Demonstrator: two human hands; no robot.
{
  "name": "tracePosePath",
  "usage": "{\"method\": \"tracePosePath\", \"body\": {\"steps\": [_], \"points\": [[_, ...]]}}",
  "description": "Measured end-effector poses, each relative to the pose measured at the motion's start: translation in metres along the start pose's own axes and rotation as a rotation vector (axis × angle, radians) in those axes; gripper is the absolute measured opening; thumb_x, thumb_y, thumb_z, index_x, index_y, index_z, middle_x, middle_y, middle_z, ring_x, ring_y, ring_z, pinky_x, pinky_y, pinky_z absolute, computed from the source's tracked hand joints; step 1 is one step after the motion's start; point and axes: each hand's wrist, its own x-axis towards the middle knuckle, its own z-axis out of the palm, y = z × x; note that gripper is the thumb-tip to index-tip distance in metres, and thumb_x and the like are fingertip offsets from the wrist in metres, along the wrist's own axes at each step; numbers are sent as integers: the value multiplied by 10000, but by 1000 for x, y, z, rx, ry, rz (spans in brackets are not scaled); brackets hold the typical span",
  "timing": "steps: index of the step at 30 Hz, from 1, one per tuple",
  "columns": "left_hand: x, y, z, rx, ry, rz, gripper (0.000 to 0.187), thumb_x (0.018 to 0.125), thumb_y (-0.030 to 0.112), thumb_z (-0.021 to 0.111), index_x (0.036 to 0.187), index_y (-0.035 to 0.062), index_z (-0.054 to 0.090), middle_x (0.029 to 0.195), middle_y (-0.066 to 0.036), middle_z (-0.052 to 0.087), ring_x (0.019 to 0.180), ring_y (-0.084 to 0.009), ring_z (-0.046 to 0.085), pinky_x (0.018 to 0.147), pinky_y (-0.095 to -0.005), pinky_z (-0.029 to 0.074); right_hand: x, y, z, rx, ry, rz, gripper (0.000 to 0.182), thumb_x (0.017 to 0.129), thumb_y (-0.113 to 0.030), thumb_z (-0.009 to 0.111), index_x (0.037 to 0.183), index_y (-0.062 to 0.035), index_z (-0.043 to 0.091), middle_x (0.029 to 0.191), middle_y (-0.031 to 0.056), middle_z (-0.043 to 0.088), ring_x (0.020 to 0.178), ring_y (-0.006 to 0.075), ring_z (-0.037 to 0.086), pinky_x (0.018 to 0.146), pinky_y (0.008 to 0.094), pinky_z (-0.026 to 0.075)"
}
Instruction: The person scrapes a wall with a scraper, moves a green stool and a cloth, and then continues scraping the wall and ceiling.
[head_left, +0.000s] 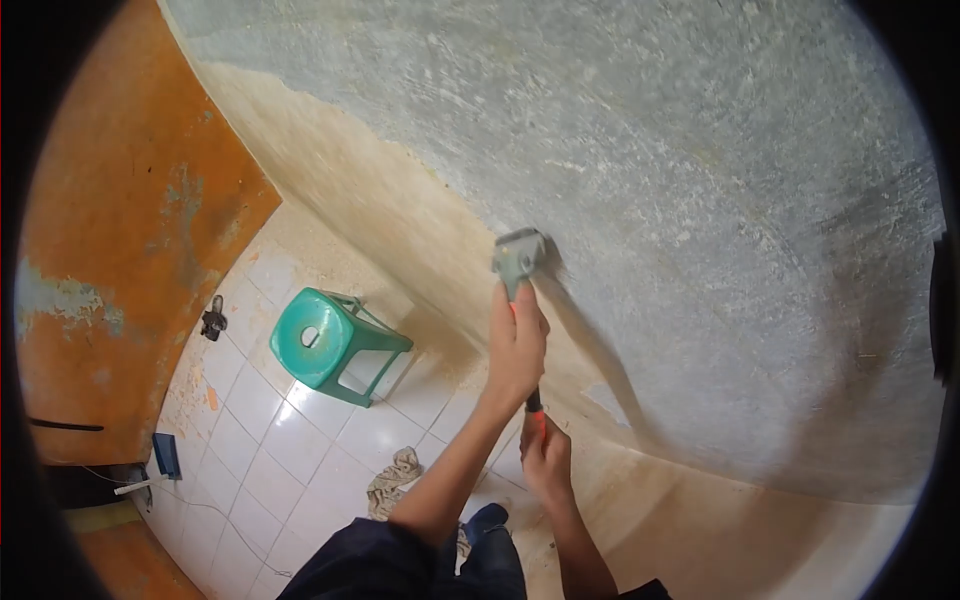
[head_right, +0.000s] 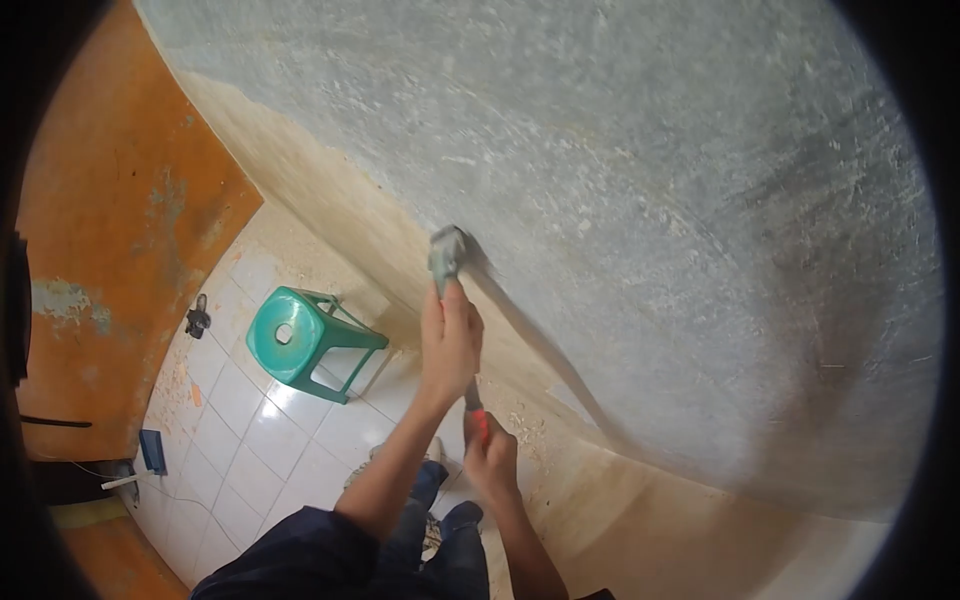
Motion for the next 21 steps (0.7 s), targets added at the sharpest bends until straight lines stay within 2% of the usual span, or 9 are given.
{"method": "tracePosePath", "body": {"steps": [1,3,6,7,10,12,14,15,21], "points": [[3,-33,-5,70,4,114,330,1042,388,363,1000,71,445,551,57,364,433,-39,367,377,-220,314,-5,5,2,40,-11,150,365,1015,-297,486,773,-26,523,562,23,484,481,106,473,451,289,368],[-21,-44,-5,109,-40,33,322,1048,361,344,1036,53,438,549,49,365,411,-47,349,357,-222,309,-25,24,10,103,20,303,278,979,-197,514,830,20,601,582,96,550,543,158,557,517,344,422],[-19,-31,3,33,-73,-14,337,1044,367,341,1060,44,435,547,43,371,409,-48,352,354,-224,310,-22,14,-2,35,57,250,252,968,-170,507,825,18,597,578,95,549,540,166,564,521,348,424],[-14,-28,1,0,-48,17,355,1040,379,345,1082,39,436,546,40,374,408,-48,354,353,-225,313,-9,7,-1,-11,28,81,313,1023,-178,397,755,-37,474,582,-10,469,472,74,451,437,253,354],[-8,-25,-6,17,-54,-25,363,1039,374,348,1133,33,429,550,36,385,401,-48,347,348,-225,310,-7,5,6,-8,9,77,292,1017,-156,388,768,-34,479,588,-13,466,470,75,445,439,254,355],[-20,-30,1,80,-49,55,355,1043,367,348,1145,35,421,557,32,395,397,-45,340,343,-222,309,-20,1,2,30,7,196,274,1012,-139,397,775,-34,485,592,-14,468,468,78,448,435,259,353],[-29,-24,6,12,-132,-78,342,1044,382,349,1080,48,411,570,30,404,406,-42,342,351,-222,305,-27,-3,-6,85,24,165,273,1018,-147,402,783,-39,489,593,-18,460,467,74,448,429,253,350],[-26,-26,8,20,-122,-9,342,1042,404,349,1039,65,399,578,33,401,412,-39,344,356,-217,303,-21,4,-4,8,27,125,271,1024,-170,411,798,-43,488,596,-24,455,464,70,445,425,241,349],[-31,-31,11,-15,-81,-72,334,1042,402,365,1036,68,393,570,43,388,404,-36,338,343,-210,298,-21,10,-18,-17,15,133,316,1026,-208,449,771,-26,495,559,-4,467,466,86,462,431,262,345]]}}
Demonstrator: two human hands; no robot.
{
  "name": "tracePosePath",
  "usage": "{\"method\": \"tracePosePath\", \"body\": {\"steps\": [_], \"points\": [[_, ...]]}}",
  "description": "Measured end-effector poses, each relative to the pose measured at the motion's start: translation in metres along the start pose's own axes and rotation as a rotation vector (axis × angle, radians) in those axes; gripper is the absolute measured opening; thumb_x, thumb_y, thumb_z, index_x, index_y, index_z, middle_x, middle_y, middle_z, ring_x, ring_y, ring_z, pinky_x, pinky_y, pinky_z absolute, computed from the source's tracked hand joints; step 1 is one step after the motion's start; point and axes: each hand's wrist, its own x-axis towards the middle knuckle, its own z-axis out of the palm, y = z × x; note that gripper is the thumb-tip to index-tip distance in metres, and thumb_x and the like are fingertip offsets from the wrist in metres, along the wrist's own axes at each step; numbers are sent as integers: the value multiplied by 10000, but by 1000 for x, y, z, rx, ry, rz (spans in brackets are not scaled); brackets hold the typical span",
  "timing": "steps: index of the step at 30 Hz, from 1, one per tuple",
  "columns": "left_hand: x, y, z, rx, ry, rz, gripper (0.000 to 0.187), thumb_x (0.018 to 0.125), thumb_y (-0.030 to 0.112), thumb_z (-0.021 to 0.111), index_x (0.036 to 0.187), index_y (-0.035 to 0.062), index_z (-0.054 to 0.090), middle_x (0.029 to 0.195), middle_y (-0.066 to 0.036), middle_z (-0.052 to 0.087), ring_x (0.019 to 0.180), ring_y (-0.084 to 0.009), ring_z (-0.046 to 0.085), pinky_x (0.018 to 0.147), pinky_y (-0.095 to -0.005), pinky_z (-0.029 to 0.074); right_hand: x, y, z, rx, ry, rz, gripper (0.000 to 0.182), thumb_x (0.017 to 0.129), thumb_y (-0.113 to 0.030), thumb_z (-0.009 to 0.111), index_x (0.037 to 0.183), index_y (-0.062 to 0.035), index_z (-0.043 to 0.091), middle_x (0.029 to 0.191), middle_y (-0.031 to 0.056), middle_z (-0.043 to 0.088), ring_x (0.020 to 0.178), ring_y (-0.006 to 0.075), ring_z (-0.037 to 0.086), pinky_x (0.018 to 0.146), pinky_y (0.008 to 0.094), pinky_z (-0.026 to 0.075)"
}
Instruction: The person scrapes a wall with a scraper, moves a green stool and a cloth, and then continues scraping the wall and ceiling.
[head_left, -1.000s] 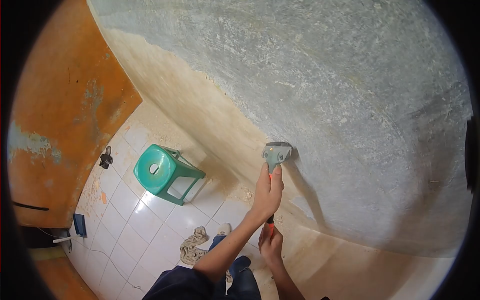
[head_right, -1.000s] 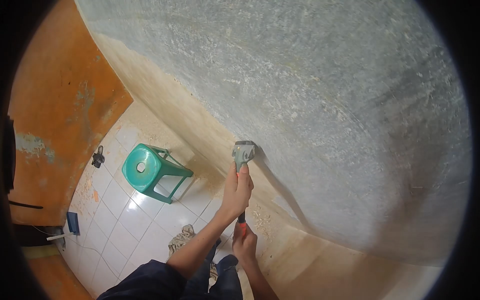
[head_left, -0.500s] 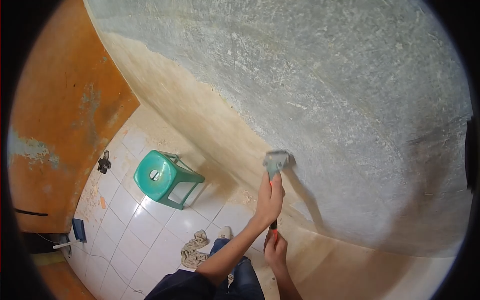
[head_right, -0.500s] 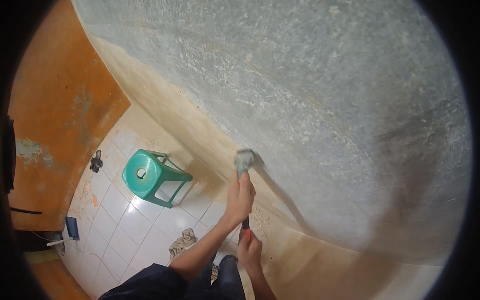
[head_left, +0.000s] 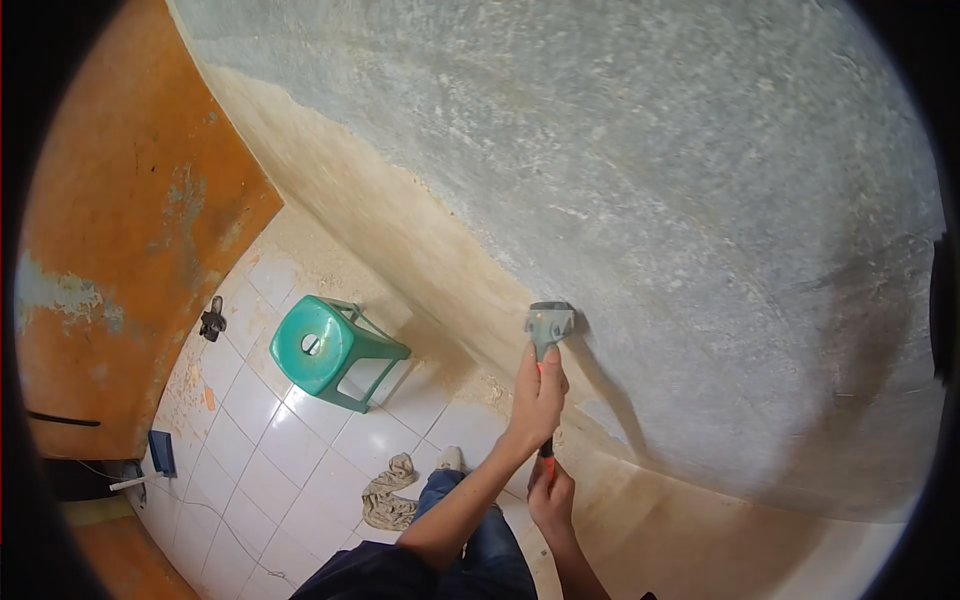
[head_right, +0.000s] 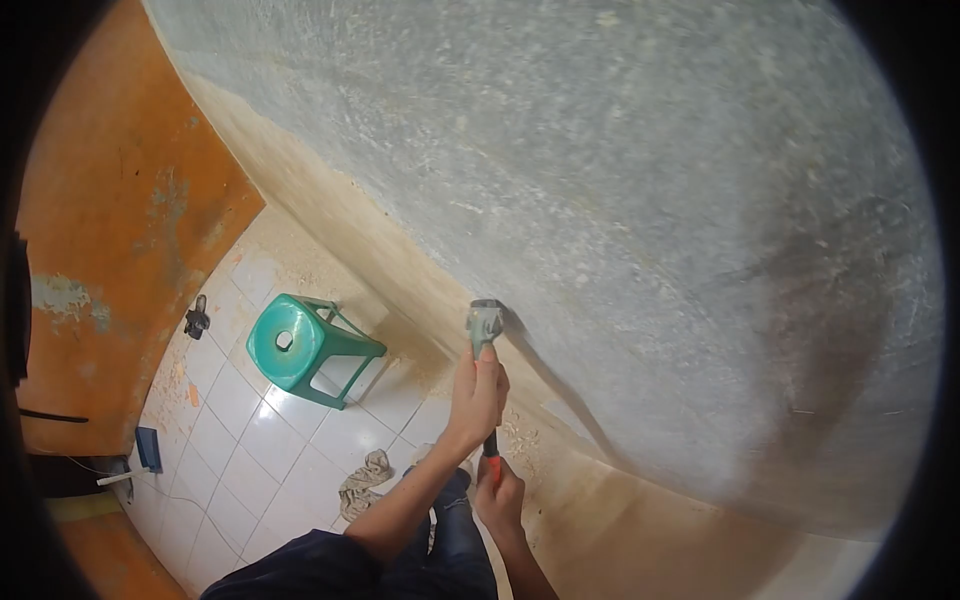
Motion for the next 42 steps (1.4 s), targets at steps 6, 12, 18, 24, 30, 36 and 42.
{"method": "tracePosePath", "body": {"steps": [6,12,18,24,30,36,42], "points": [[2,-2,6,-32,67,-5,271,1050,315,379,1047,50,436,625,44,409,506,-33,354,443,-212,309,5,-2,-6,31,-47,30,332,1020,-231,476,759,-28,502,565,2,480,472,89,460,446,274,352],[14,2,6,40,116,65,286,1051,357,327,980,87,390,535,49,361,388,-61,350,330,-234,285,28,-23,-12,-78,-79,0,240,939,-178,562,854,41,614,631,174,611,598,279,660,536,374,464],[7,4,4,20,55,11,330,1043,414,338,1004,90,385,519,43,356,356,-59,329,312,-230,276,12,-15,-7,11,-30,-42,267,1001,-163,471,789,-10,521,573,8,496,499,97,485,474,286,381],[2,18,11,0,44,18,318,1056,392,323,943,100,380,506,46,352,358,-54,312,311,-231,257,7,-24,-11,41,-9,-58,242,982,-138,466,789,-5,527,585,28,515,499,125,501,483,305,393],[6,18,4,25,72,37,340,1056,384,333,888,95,397,508,46,365,370,-55,335,324,-237,255,4,-35,-1,23,6,-33,331,1003,-229,483,757,-16,549,565,22,512,500,123,508,486,302,389],[31,41,-17,16,63,45,305,1054,374,318,948,96,389,503,39,370,358,-65,356,316,-231,283,21,-63,8,-44,-39,0,316,973,-257,535,843,19,616,621,133,579,569,195,585,543,352,442],[54,59,-53,-16,-3,36,336,1039,378,360,1090,52,427,584,14,438,417,-59,394,345,-231,339,28,-87,50,-9,-4,-45,384,1001,-309,508,732,-36,527,562,-11,484,503,78,478,472,269,370]]}}
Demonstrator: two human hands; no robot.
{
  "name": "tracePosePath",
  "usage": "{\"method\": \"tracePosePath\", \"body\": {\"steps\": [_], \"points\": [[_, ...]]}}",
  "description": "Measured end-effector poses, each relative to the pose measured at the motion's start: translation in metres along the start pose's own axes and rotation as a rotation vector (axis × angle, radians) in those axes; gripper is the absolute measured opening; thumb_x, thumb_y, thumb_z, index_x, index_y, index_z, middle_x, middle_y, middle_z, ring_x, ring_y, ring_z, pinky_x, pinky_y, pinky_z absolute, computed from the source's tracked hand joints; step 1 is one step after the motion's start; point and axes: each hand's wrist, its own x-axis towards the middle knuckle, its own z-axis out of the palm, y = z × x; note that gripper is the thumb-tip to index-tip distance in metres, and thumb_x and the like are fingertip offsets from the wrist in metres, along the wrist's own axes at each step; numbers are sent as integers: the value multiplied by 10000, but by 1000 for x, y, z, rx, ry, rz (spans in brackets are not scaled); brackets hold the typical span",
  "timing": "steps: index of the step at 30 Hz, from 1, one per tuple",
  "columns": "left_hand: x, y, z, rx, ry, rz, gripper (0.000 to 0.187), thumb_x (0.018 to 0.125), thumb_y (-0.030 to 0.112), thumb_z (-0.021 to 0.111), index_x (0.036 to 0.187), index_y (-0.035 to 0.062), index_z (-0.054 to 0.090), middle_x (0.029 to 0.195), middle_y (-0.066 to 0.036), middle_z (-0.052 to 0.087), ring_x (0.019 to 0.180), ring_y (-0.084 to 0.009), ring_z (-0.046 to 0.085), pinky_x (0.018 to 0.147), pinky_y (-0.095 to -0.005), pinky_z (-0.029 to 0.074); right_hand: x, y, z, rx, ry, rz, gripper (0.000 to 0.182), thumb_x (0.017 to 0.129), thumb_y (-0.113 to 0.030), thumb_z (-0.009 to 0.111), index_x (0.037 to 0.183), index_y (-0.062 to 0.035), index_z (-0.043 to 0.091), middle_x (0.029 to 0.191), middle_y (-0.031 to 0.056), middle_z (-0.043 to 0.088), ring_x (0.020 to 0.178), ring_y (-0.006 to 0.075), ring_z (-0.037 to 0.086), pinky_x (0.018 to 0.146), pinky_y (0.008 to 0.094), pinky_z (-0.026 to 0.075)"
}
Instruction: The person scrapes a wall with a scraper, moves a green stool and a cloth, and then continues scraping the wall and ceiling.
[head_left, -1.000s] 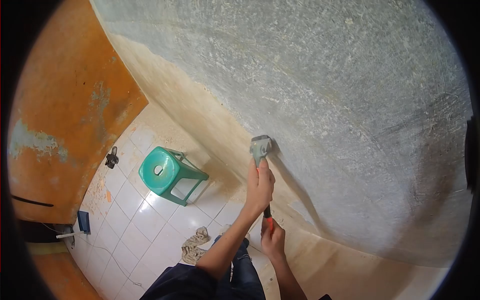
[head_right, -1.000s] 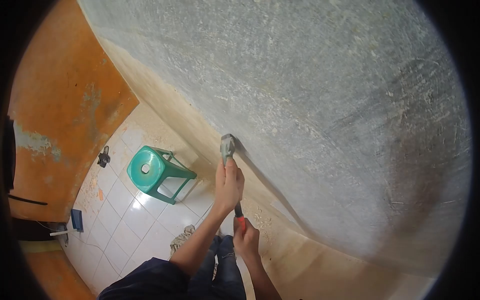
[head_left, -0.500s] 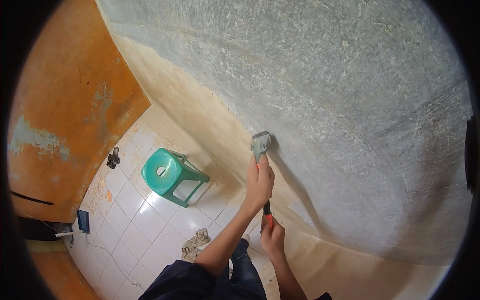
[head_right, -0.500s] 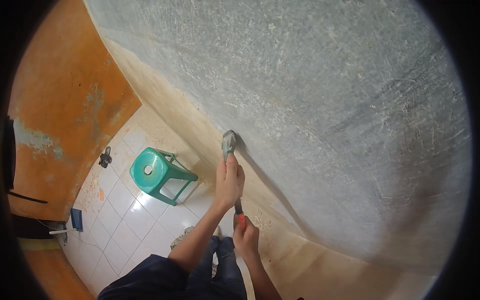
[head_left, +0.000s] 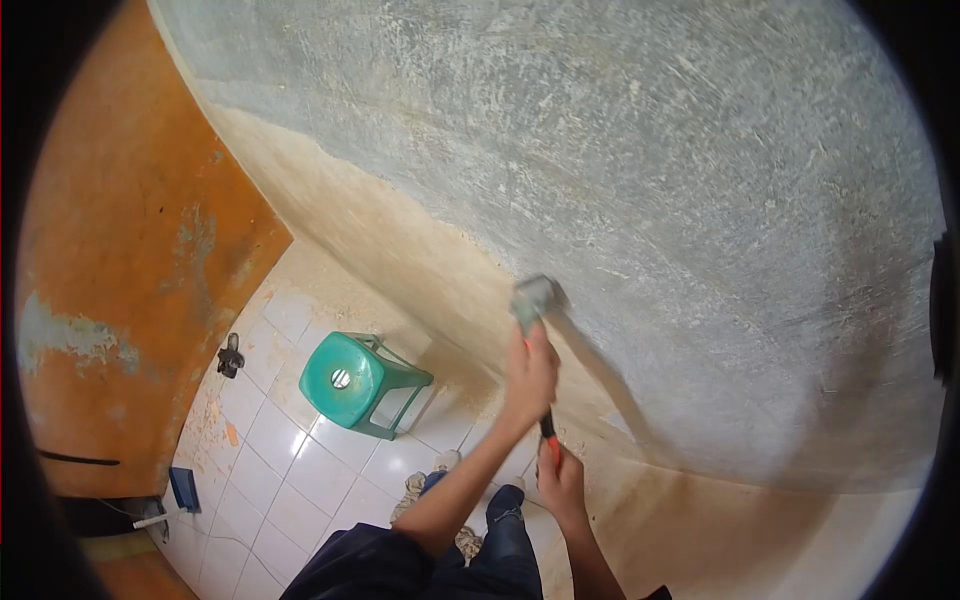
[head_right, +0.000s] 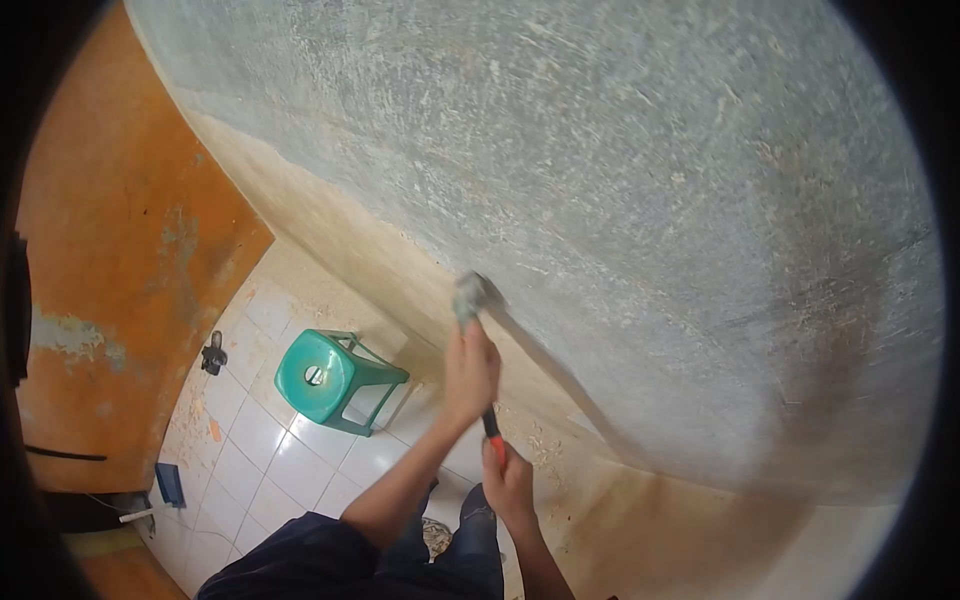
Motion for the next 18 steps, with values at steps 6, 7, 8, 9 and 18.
{"method": "tracePosePath", "body": {"steps": [6,7,8,9,18], "points": [[-1,38,-16,53,-113,-108,325,1052,407,309,978,94,356,530,30,359,349,-57,350,302,-222,303,-10,-26,31,47,25,123,389,987,-329,527,810,12,587,581,85,519,542,157,502,529,341,410],[-2,45,-17,52,-144,-134,326,1051,411,306,993,94,352,533,28,360,347,-59,347,300,-223,309,-15,-28,33,67,31,182,397,989,-335,525,801,9,584,580,72,518,542,149,497,528,334,407],[-3,44,-20,45,-157,-138,326,1051,411,306,993,94,352,533,28,360,347,-59,347,300,-223,309,-15,-20,40,75,58,172,409,994,-344,516,790,5,580,584,58,520,545,138,497,526,323,405],[-2,42,-22,53,-158,-133,324,1051,412,307,1003,95,352,536,27,362,348,-60,346,301,-225,310,-15,-18,40,61,66,165,409,994,-344,516,790,5,580,584,58,520,545,138,497,526,323,405],[32,45,-32,-35,-25,47,349,1049,402,328,1107,67,405,546,30,397,381,-48,361,330,-218,311,28,-53,37,-80,58,-13,377,977,-327,535,828,17,581,602,169,504,524,222,495,529,376,405]]}}
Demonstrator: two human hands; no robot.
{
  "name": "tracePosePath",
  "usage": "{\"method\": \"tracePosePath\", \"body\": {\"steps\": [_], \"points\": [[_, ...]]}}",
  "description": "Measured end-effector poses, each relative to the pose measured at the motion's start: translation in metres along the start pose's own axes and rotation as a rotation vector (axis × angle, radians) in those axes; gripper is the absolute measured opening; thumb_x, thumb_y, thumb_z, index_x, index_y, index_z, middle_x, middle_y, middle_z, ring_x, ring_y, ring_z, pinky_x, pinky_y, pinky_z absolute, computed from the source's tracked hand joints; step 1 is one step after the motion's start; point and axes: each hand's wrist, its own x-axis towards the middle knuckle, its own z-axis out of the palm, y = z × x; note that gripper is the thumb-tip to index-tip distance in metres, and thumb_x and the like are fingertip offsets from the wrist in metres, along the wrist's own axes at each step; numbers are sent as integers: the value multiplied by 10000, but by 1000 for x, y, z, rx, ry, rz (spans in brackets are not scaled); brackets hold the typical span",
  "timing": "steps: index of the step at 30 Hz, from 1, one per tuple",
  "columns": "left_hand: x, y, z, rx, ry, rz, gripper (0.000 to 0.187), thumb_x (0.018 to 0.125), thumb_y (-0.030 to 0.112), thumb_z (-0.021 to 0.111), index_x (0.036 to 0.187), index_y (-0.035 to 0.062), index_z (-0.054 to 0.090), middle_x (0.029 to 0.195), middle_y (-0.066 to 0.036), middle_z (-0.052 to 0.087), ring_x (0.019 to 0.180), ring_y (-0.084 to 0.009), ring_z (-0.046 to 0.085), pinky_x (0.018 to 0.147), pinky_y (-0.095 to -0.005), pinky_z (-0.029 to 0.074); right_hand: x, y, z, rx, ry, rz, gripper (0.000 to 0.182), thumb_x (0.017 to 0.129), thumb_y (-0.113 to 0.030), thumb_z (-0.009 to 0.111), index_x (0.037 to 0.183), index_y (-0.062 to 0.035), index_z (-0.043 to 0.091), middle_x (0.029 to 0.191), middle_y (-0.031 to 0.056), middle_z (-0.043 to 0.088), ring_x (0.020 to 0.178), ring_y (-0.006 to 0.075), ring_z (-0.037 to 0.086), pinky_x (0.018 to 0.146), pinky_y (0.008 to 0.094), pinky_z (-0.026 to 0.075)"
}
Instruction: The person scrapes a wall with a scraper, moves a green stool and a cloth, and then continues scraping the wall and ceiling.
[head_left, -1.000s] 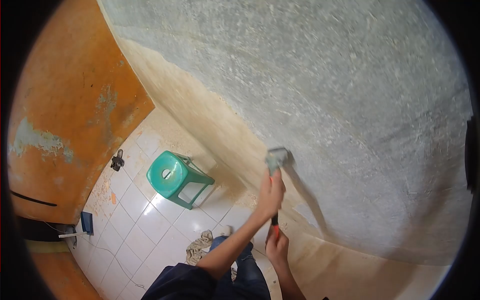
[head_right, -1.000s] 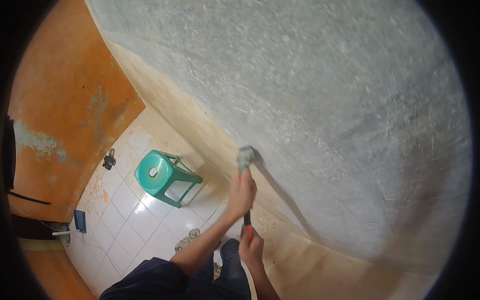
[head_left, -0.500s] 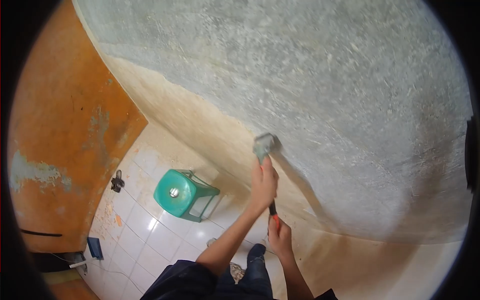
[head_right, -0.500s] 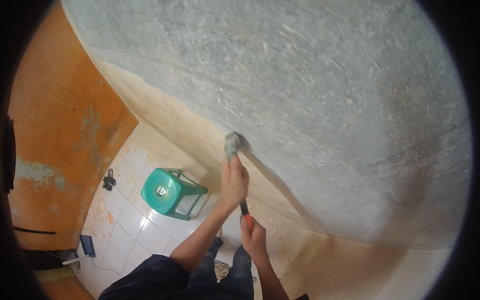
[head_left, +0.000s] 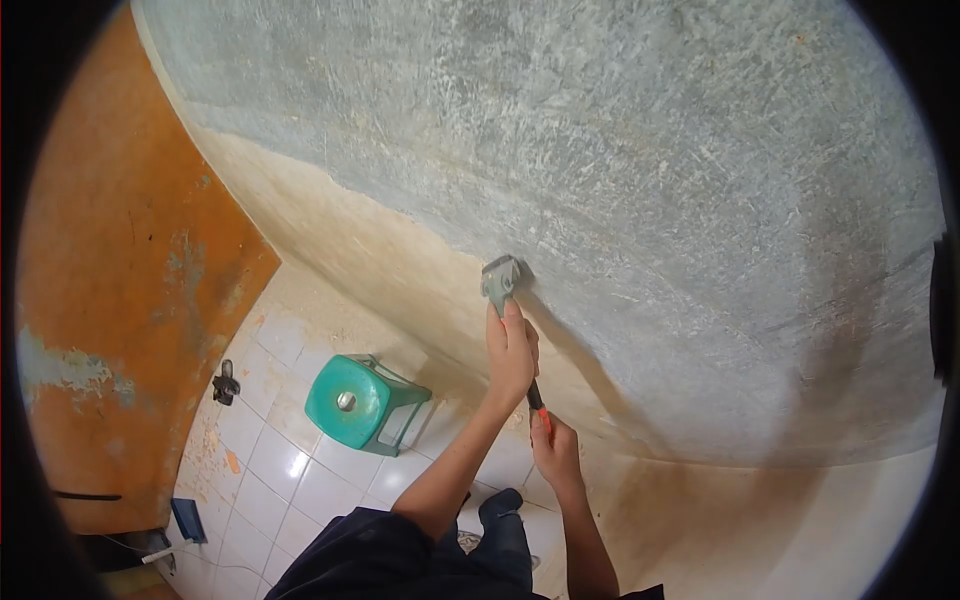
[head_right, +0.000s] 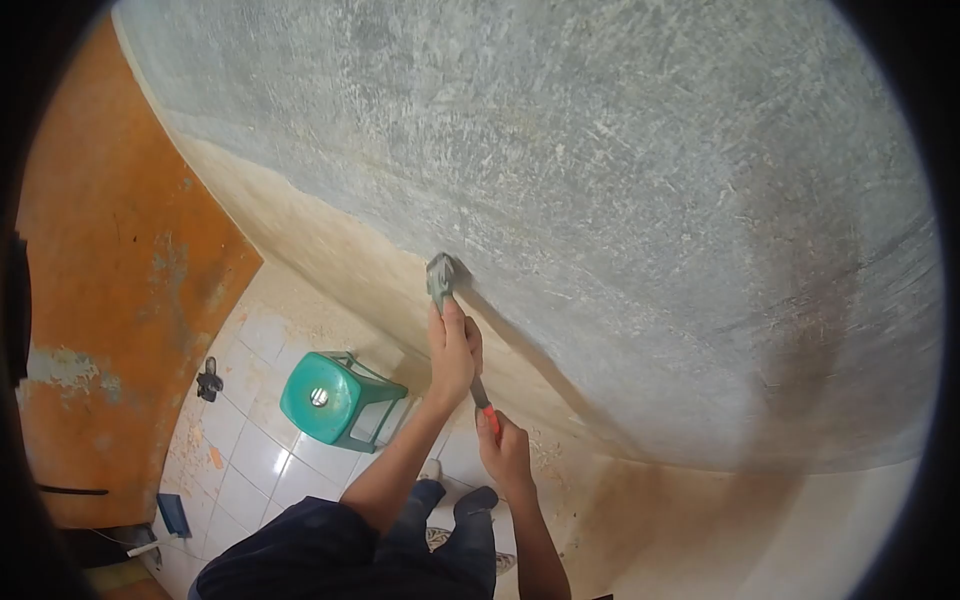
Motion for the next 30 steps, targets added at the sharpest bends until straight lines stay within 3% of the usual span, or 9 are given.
{"method": "tracePosePath", "body": {"steps": [5,6,13,15,21,23,25,28,30], "points": [[-23,14,12,7,-116,-167,365,1047,400,336,1174,62,384,560,32,394,389,-40,345,324,-217,312,-28,18,1,46,57,47,407,986,-347,528,807,13,587,563,131,491,507,201,476,510,368,389],[-25,11,11,6,-117,-176,365,1047,400,336,1174,62,384,560,32,394,389,-40,345,324,-217,312,-26,8,-2,14,55,43,407,996,-342,510,736,-29,527,563,16,472,517,109,448,500,304,369],[-24,17,18,1,-90,-142,305,1052,392,312,1084,94,368,538,40,360,367,-46,317,313,-217,293,-25,11,-5,-12,45,38,406,997,-343,506,741,-28,524,565,16,474,516,109,445,502,303,369],[-20,14,21,16,-69,-93,296,1055,395,295,1009,108,351,518,45,335,342,-54,299,300,-227,280,-22,14,-7,-7,57,24,427,978,-372,537,808,16,586,574,135,514,514,203,499,515,364,399],[-17,13,24,-25,-12,-107,315,1052,417,321,997,109,358,502,39,341,339,-65,312,300,-228,266,-12,-8,-20,-42,-1,-1,421,976,-366,538,823,23,591,581,159,526,517,246,527,523,390,413],[-13,13,15,-34,-49,-109,329,1054,369,321,1147,58,378,537,25,395,374,-55,358,320,-215,308,-17,1,-21,-31,-3,9,420,974,-363,540,820,24,589,583,164,529,521,266,539,526,396,416],[-25,15,24,-30,-65,-150,319,1054,369,320,1123,63,377,533,26,391,368,-54,347,317,-214,303,-22,2,-19,-10,-1,13,418,973,-361,542,818,25,587,584,170,533,525,285,551,529,402,419],[-26,19,25,-5,-74,-154,324,1049,421,307,952,112,324,513,36,330,344,-65,317,300,-234,308,-27,5,-22,-6,-25,93,421,975,-361,539,803,21,582,578,159,533,528,273,556,524,397,414],[-22,17,23,12,-91,-96,321,1051,414,305,950,110,323,527,30,335,344,-66,315,304,-239,316,-21,11,-17,-19,38,-21,431,1004,-340,498,719,-18,522,562,36,485,522,128,467,501,323,379]]}}
